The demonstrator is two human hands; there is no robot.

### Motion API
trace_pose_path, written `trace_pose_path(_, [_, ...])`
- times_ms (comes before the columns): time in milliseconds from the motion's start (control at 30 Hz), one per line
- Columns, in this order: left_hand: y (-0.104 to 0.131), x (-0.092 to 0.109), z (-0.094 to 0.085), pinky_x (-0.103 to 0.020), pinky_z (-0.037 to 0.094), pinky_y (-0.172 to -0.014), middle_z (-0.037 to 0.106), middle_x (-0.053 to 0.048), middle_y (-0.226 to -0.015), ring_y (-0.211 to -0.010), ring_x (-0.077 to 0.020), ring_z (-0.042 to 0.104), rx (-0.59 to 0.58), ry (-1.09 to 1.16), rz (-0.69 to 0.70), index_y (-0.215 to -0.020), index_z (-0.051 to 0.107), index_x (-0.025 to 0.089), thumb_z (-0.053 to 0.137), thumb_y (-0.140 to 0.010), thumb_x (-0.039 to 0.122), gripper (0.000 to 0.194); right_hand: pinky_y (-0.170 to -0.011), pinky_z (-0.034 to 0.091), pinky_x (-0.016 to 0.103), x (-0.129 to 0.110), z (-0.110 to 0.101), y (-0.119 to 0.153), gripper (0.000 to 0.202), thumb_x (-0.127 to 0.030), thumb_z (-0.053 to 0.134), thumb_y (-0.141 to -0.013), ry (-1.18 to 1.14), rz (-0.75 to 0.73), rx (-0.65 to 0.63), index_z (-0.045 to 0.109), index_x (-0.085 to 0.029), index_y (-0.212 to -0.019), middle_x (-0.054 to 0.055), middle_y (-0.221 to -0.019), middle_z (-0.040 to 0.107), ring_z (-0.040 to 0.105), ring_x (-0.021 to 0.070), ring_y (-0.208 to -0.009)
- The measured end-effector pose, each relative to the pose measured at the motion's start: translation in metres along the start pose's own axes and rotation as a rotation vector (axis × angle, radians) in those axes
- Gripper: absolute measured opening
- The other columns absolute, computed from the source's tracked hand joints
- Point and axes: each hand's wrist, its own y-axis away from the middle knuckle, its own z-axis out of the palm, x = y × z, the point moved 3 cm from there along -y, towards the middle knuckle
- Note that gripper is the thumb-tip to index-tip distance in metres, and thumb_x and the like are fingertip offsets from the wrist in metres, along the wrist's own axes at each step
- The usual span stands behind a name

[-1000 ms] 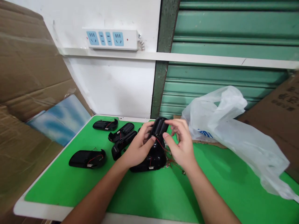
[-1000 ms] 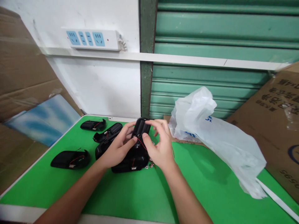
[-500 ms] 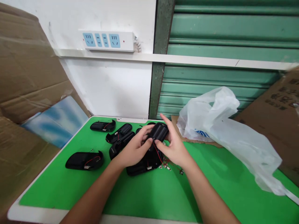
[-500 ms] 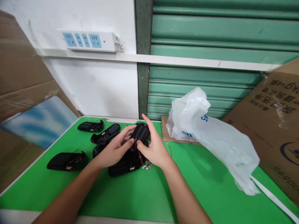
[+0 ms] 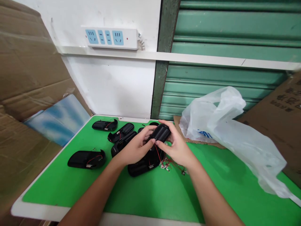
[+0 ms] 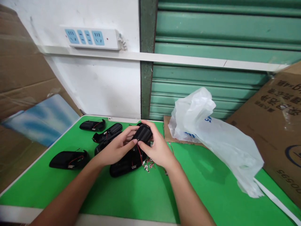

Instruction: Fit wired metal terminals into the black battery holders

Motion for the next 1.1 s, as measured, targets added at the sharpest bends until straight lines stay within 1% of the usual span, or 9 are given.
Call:
trace_pose_path(100, [-0.001, -0.001, -0.001, -0.039, 0.048, -0.115, 0.058, -0.014, -0.149, -0.135, -0.0231, 0.061, 0.002, 0.006, -0.006, -0.145, 0.047, 0.023, 0.056, -0.105, 0.035, 0.043, -0.107, 0.058, 0.041, 0.001, 0.001, 0.000, 0.064, -0.014, 0.065, -0.092, -0.015, 0.012, -0.014, 0.043, -0.030, -0.150, 0.010, -0.145, 0.058, 0.067, 0.0225, -0.123])
trace_pose_path(233, [-0.001, -0.001, 0.000, -0.038, 0.046, -0.116, 0.057, -0.015, -0.151, -0.138, -0.0232, 0.058, 0.004, 0.006, 0.001, -0.146, 0.045, 0.021, 0.055, -0.105, 0.034, 0.044, -0.109, 0.056, 0.042, 0.001, 0.002, 0.001, 0.063, -0.016, 0.065, -0.093, -0.010, 0.008, -0.003, 0.043, -0.029, -0.150, 0.011, -0.147, 0.055, 0.065, 0.0229, -0.125])
trace_pose_path(533, [-0.001, -0.004, 0.004, -0.038, 0.044, -0.116, 0.056, -0.016, -0.151, -0.140, -0.0248, 0.056, 0.019, -0.016, 0.058, -0.147, 0.044, 0.018, 0.051, -0.107, 0.030, 0.042, -0.109, 0.052, 0.038, 0.003, 0.004, -0.001, 0.058, -0.018, 0.067, -0.092, -0.039, 0.026, 0.019, 0.045, -0.029, -0.145, 0.008, -0.143, 0.053, 0.060, 0.0221, -0.125])
trace_pose_path(767, [-0.001, -0.005, 0.009, -0.038, 0.042, -0.117, 0.058, -0.015, -0.149, -0.138, -0.0246, 0.056, 0.086, -0.101, 0.107, -0.147, 0.044, 0.019, 0.047, -0.107, 0.027, 0.041, -0.111, 0.049, 0.038, 0.002, 0.009, -0.001, 0.055, -0.016, 0.067, -0.090, -0.074, 0.019, 0.055, 0.046, -0.030, -0.139, 0.005, -0.138, 0.054, 0.058, 0.0213, -0.125])
trace_pose_path(867, [0.000, -0.006, 0.012, -0.037, 0.043, -0.116, 0.057, -0.016, -0.150, -0.134, -0.0235, 0.059, 0.118, -0.150, 0.112, -0.148, 0.043, 0.018, 0.046, -0.107, 0.028, 0.041, -0.113, 0.047, 0.038, 0.002, 0.009, -0.001, 0.054, -0.015, 0.067, -0.090, -0.067, 0.015, 0.067, 0.047, -0.030, -0.138, 0.005, -0.137, 0.053, 0.057, 0.0214, -0.127])
trace_pose_path(967, [0.000, -0.005, 0.015, -0.037, 0.042, -0.115, 0.056, -0.016, -0.151, -0.134, -0.0237, 0.058, 0.138, -0.180, 0.103, -0.147, 0.044, 0.017, 0.045, -0.107, 0.027, 0.041, -0.115, 0.046, 0.040, 0.002, 0.008, -0.001, 0.053, -0.016, 0.067, -0.090, -0.062, 0.016, 0.079, 0.047, -0.030, -0.137, 0.006, -0.138, 0.053, 0.056, 0.0228, -0.129])
trace_pose_path(1033, [0.000, -0.004, 0.015, -0.037, 0.041, -0.117, 0.056, -0.016, -0.152, -0.136, -0.0239, 0.057, 0.148, -0.154, 0.088, -0.147, 0.044, 0.018, 0.046, -0.107, 0.027, 0.041, -0.116, 0.044, 0.041, 0.002, 0.007, -0.002, 0.055, -0.017, 0.068, -0.089, -0.063, 0.021, 0.088, 0.047, -0.029, -0.139, 0.006, -0.141, 0.053, 0.055, 0.0235, -0.132])
trace_pose_path(1100, [-0.001, -0.002, 0.015, -0.037, 0.040, -0.118, 0.057, -0.015, -0.151, -0.138, -0.0241, 0.055, 0.146, -0.075, 0.059, -0.146, 0.045, 0.018, 0.048, -0.106, 0.027, 0.041, -0.116, 0.045, 0.041, 0.003, 0.004, -0.003, 0.062, -0.018, 0.069, -0.089, -0.097, 0.051, 0.068, 0.045, -0.029, -0.145, 0.007, -0.145, 0.052, 0.056, 0.0232, -0.131])
